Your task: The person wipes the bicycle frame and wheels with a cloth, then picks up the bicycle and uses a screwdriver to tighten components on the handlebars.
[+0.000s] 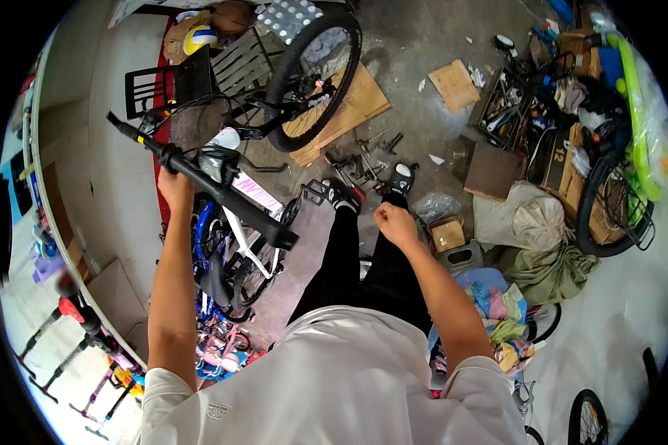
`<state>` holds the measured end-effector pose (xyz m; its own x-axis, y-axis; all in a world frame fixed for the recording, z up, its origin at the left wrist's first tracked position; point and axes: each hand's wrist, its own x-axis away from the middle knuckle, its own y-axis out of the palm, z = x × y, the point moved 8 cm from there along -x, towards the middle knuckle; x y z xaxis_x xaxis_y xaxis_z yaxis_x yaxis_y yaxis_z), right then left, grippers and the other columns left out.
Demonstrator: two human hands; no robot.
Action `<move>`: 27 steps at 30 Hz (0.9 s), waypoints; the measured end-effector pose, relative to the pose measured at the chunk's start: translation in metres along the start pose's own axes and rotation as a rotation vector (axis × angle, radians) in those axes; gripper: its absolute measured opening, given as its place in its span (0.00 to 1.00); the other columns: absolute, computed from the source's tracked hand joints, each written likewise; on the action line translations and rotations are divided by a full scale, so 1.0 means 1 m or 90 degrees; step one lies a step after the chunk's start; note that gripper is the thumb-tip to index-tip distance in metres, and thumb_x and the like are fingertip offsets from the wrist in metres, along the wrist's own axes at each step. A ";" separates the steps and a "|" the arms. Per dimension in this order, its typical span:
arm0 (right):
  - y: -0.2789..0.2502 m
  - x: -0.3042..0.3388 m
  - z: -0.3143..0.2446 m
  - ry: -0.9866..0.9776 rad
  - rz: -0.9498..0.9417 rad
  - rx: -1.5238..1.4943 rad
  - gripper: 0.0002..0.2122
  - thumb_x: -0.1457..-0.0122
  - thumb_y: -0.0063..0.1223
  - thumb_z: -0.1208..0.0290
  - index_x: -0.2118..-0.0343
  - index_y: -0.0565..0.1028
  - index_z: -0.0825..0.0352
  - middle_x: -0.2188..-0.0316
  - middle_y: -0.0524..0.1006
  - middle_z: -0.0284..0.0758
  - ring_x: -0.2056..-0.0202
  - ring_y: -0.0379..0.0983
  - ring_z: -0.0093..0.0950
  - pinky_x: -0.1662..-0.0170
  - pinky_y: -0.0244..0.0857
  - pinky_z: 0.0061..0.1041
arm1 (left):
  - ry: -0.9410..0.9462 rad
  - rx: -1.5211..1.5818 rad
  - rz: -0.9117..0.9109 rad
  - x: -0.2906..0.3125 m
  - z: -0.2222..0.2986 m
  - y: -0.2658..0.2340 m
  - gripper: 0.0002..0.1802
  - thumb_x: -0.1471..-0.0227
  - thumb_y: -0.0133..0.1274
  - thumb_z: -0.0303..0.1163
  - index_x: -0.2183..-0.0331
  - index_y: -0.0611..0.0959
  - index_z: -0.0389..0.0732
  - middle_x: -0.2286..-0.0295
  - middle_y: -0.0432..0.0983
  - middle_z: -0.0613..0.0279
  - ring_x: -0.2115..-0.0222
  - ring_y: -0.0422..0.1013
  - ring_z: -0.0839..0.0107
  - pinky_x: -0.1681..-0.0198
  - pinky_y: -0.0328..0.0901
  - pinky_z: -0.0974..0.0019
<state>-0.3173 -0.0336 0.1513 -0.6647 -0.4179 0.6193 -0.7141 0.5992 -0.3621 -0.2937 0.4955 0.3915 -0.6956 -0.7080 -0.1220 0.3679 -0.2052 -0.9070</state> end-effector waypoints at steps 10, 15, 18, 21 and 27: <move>0.013 -0.043 0.100 0.102 0.058 -0.011 0.11 0.40 0.57 0.60 0.63 0.83 0.62 0.66 0.85 0.43 0.60 0.82 0.44 0.55 0.74 0.44 | -0.201 0.474 -0.039 -0.038 -0.076 0.022 0.15 0.36 0.52 0.33 0.54 0.81 0.34 0.59 0.81 0.57 0.60 0.78 0.68 0.54 0.75 0.61; 0.069 -0.078 0.146 0.163 0.068 -0.056 0.12 0.38 0.54 0.59 0.64 0.83 0.62 0.64 0.84 0.43 0.59 0.81 0.46 0.56 0.74 0.45 | 0.195 0.260 -0.153 -0.043 -0.065 -0.002 0.24 0.30 0.46 0.39 0.42 0.76 0.33 0.46 0.77 0.55 0.48 0.75 0.63 0.40 0.66 0.60; 0.119 -0.102 0.198 0.240 0.068 -0.119 0.13 0.38 0.53 0.57 0.63 0.83 0.60 0.63 0.84 0.43 0.59 0.81 0.48 0.55 0.74 0.46 | 0.135 0.090 -0.181 -0.021 -0.038 0.016 0.26 0.30 0.46 0.42 0.42 0.78 0.32 0.46 0.78 0.54 0.48 0.75 0.64 0.36 0.62 0.60; 0.178 -0.138 0.230 0.305 0.066 -0.218 0.14 0.38 0.52 0.55 0.63 0.83 0.59 0.63 0.84 0.44 0.58 0.81 0.49 0.54 0.74 0.48 | -0.086 0.117 -0.036 -0.042 -0.076 -0.033 0.22 0.33 0.54 0.41 0.49 0.84 0.32 0.53 0.82 0.55 0.56 0.77 0.67 0.48 0.69 0.63; 0.273 -0.203 0.326 0.345 0.065 -0.167 0.14 0.39 0.53 0.58 0.58 0.80 0.61 0.62 0.84 0.46 0.58 0.81 0.49 0.54 0.74 0.49 | 0.147 -0.323 -0.020 -0.037 -0.017 -0.031 0.22 0.33 0.47 0.28 0.42 0.79 0.33 0.48 0.80 0.50 0.50 0.77 0.64 0.44 0.69 0.62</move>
<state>-0.4491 -0.0078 -0.3009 -0.4719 0.0158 0.8815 -0.5285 0.7952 -0.2972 -0.2900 0.5397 0.4176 -0.8394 -0.5291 -0.1243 0.0403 0.1675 -0.9850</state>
